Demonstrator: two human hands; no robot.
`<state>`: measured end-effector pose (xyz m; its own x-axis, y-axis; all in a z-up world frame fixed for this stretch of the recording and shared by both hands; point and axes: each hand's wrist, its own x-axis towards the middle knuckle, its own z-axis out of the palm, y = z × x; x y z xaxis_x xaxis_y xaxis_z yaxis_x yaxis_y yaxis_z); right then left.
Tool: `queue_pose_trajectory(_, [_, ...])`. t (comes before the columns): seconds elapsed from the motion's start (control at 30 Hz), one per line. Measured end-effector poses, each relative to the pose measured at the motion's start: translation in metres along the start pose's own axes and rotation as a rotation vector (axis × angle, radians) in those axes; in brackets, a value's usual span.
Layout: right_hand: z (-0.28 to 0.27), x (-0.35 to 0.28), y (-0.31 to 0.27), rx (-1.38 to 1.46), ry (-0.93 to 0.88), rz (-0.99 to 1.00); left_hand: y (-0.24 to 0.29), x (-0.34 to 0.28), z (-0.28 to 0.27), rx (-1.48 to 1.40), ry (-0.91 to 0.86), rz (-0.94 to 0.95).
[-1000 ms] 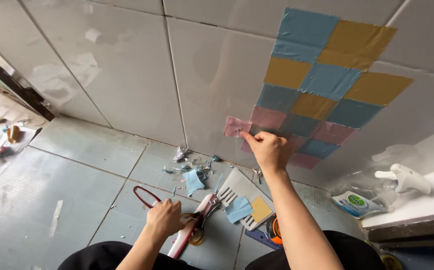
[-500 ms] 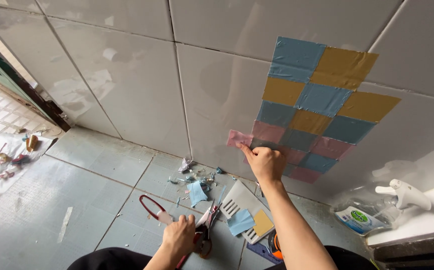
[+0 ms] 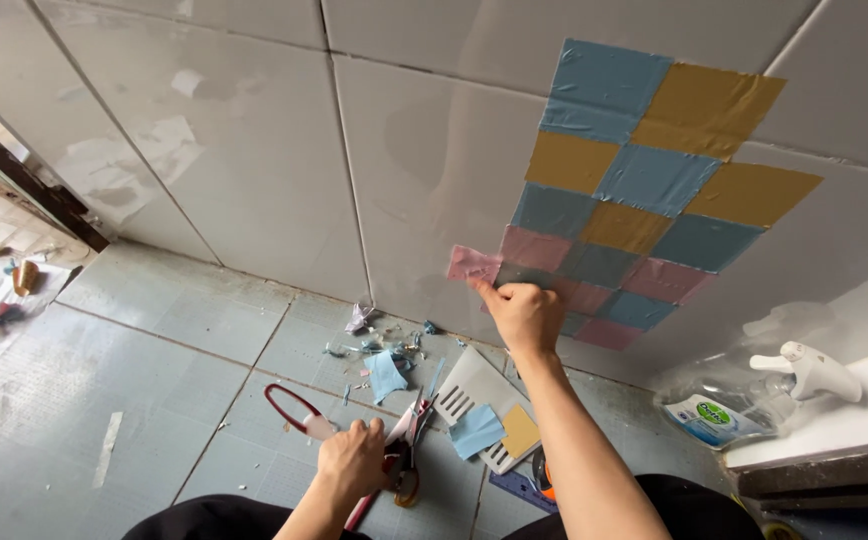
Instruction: Applying small colored vinyl squares to a tiled wall to create a decorative pattern
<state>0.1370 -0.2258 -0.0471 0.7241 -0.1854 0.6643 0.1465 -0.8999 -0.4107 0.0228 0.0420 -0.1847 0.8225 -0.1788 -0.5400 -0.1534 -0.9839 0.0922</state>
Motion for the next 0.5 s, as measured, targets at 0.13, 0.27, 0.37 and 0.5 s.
queue_pose_trajectory(0.13, [0.001, 0.003, 0.002, -0.02, 0.041, 0.01, 0.002, 0.0, -0.006, 0.0, 0.011, 0.012])
queue_pose_trajectory(0.27, [0.012, -0.001, 0.006, -0.011, -0.077, 0.097, -0.001, 0.009, 0.001, 0.034, 0.047, 0.025])
queue_pose_trajectory(0.37, [0.014, -0.008, 0.009, -0.099, -0.055, 0.054, -0.001, 0.002, 0.006, 0.004, 0.073, 0.029])
queue_pose_trajectory(0.5, [0.002, -0.004, 0.007, -0.081, -0.111, 0.083, -0.002, -0.008, -0.012, -0.049, 0.091, -0.075])
